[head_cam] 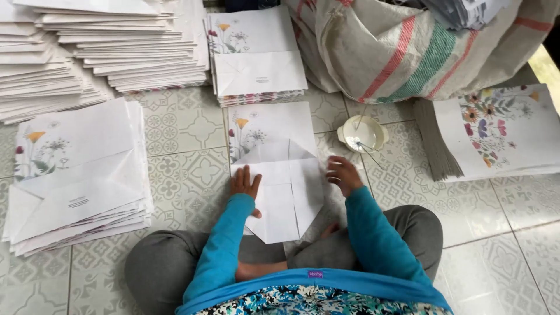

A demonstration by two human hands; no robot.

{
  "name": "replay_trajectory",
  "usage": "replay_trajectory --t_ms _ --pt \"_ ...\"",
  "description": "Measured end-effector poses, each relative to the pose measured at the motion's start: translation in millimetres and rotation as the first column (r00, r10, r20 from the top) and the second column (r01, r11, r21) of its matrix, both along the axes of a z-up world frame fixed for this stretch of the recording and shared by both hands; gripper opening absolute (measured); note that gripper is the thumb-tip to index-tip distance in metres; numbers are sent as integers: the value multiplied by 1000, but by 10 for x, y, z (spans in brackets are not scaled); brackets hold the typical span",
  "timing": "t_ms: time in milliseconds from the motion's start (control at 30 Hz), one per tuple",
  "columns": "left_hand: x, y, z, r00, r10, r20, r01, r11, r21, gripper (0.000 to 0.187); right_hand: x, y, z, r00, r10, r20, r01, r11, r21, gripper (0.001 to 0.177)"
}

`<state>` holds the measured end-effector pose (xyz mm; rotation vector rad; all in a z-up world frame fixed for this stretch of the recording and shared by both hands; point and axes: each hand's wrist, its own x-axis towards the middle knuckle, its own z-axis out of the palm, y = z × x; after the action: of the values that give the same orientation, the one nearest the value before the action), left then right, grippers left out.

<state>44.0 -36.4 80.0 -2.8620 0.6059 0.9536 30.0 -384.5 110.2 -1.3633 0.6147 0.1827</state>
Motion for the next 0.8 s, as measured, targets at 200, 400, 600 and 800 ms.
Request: replay_trajectory --t_ms 200,400,600,800 --pt "26 -205 381 995 77 55 -80 996 44 157 -290 -977 -331 798 -599 -65 588 753 293 94" --pt "147 -206 155 995 44 90 -55 991 118 160 8 -723 162 852 -472 225 517 824 -230 37" --pt "97 -390 84 948 300 106 -277 943 -186 104 120 -907 446 972 -40 231 197 673 -713 16" --pt "-43 -625 -417 771 425 475 -256 889 -381 79 159 -937 434 963 49 264 159 691 -705 16"
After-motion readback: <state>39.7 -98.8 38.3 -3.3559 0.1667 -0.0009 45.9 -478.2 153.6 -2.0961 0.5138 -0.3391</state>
